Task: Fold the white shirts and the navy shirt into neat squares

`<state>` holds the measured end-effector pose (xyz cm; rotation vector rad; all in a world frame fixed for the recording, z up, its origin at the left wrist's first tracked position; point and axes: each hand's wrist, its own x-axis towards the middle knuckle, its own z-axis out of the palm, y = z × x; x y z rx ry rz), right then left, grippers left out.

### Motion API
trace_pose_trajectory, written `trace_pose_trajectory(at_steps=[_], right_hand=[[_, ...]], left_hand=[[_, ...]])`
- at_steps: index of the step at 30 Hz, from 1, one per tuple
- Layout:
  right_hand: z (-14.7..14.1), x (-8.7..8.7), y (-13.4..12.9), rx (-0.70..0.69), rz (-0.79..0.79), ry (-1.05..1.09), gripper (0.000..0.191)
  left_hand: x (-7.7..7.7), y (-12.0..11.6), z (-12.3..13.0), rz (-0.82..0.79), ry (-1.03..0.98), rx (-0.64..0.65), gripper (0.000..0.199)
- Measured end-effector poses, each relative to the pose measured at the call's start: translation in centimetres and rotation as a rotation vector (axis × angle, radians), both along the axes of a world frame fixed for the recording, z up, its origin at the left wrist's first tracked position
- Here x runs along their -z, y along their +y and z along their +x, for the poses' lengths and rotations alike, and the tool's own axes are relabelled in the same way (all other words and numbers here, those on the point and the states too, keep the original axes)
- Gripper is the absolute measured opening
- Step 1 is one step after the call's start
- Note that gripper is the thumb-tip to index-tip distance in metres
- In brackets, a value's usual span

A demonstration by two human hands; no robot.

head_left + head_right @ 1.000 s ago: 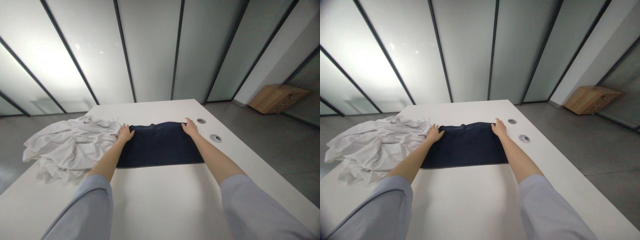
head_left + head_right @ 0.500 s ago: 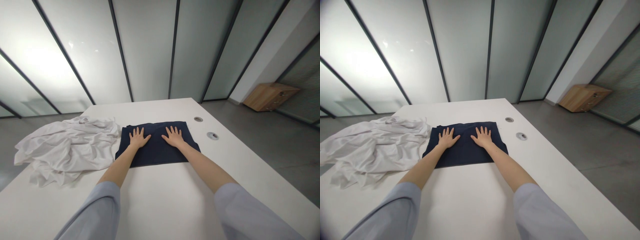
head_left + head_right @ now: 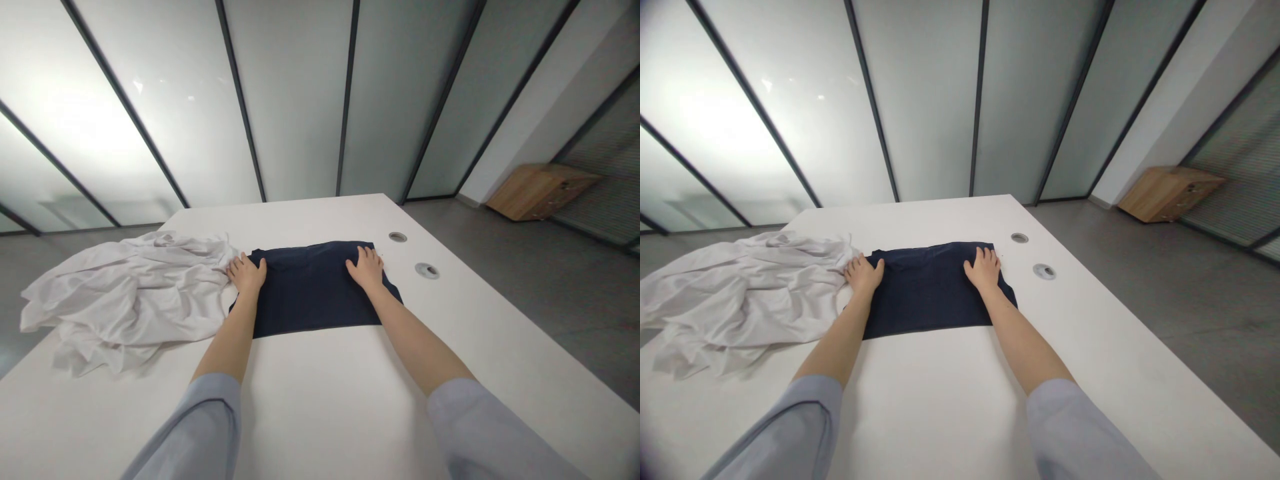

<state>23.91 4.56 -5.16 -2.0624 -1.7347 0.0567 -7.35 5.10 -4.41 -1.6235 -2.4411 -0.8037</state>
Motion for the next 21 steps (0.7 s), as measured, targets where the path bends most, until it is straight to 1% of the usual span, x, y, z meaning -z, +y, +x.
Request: trace_pose_trajectory(at_steps=[3, 6, 8, 10, 11, 13, 15, 16, 17, 19, 21], right_hand=[[1.8, -0.2, 0.4, 0.133, 0.028, 0.056, 0.064], [3.3, -0.5, 1.1, 0.191, 0.003, 0.166, 0.062], [4.0, -0.6, 1.7, 0.214, -0.006, 0.253, 0.06], [4.4, -0.9, 2.3, 0.229, -0.005, 0.32, 0.06], [4.4, -1.0, 2.6, 0.234, -0.01, 0.338, 0.059], [4.3, -1.3, 2.9, 0.226, -0.045, 0.334, 0.052], [4.0, -1.5, 2.9, 0.173, -0.058, 0.275, 0.037], [3.8, -1.6, 2.7, 0.119, -0.032, 0.241, 0.031], [3.7, -1.6, 2.4, 0.042, 0.014, 0.219, 0.027], [3.6, -1.6, 1.6, -0.154, 0.121, 0.235, 0.026], [4.1, -1.5, 0.8, -0.318, 0.164, 0.32, 0.027]], left_hand=[[-0.1, 0.2, -0.9, -0.021, -0.052, -0.032, 0.069], [-0.3, 0.5, -1.3, -0.01, -0.091, -0.006, 0.061], [-0.4, 0.8, -1.5, 0.036, -0.15, 0.038, 0.06], [-0.6, 1.0, -1.8, 0.081, -0.261, 0.1, 0.063], [-0.7, 1.2, -2.0, 0.084, -0.326, 0.138, 0.063], [-0.9, 1.4, -2.2, 0.024, -0.419, 0.245, 0.058], [-1.1, 1.4, -2.1, -0.07, -0.42, 0.38, 0.043], [-1.1, 1.3, -2.0, -0.095, -0.39, 0.45, 0.036], [-1.2, 1.2, -1.9, -0.095, -0.357, 0.514, 0.029], [-1.5, 1.0, -1.8, -0.056, -0.333, 0.614, 0.021], [-1.7, 0.7, -1.9, -0.049, -0.395, 0.673, 0.019]])
